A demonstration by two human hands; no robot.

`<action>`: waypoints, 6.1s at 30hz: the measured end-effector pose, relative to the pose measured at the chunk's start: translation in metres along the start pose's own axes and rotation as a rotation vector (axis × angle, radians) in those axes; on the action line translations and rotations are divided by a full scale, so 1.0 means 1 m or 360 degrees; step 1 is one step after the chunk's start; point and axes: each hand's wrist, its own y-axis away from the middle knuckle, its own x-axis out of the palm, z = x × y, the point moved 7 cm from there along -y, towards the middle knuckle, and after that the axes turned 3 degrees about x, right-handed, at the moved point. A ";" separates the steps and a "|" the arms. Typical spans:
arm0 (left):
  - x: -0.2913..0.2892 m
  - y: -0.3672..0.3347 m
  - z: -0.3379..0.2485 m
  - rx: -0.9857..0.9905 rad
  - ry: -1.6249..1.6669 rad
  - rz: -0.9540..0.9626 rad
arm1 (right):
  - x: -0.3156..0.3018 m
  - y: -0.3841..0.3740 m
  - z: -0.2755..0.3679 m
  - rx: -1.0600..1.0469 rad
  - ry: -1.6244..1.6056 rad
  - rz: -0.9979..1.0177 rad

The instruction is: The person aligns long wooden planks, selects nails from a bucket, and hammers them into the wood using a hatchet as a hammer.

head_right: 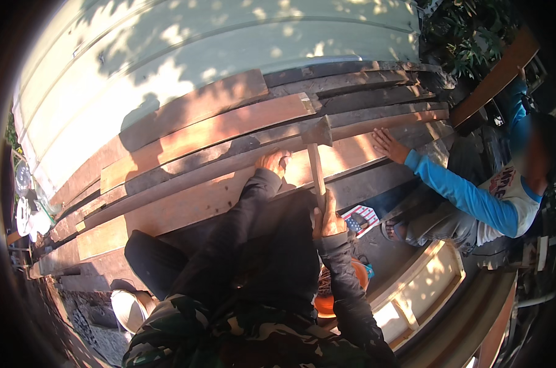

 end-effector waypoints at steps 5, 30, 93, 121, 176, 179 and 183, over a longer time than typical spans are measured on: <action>-0.003 0.003 0.002 -0.0111 -0.0133 0.0074 | 0.018 -0.006 0.005 -0.0068 -0.0060 -0.0091; -0.078 0.008 0.042 -0.0179 -0.0912 0.0293 | 0.039 0.054 -0.017 0.0453 -0.0347 0.0254; -0.057 0.026 0.078 -0.0317 -0.0772 0.0760 | -0.054 -0.028 0.049 0.0126 -0.1137 -0.0967; -0.058 0.025 0.041 -0.0265 -0.0762 0.0832 | 0.065 0.048 -0.057 0.0263 0.0470 0.0226; -0.083 0.070 -0.014 0.0115 -0.1202 0.0838 | -0.002 0.046 -0.101 0.0268 0.0419 0.0359; -0.093 0.068 0.005 0.0062 -0.1281 0.0792 | 0.020 -0.018 -0.052 -0.0078 0.0501 0.0298; -0.096 0.075 0.019 0.0192 -0.1162 0.0723 | 0.055 -0.072 0.023 -0.0575 0.0702 0.0442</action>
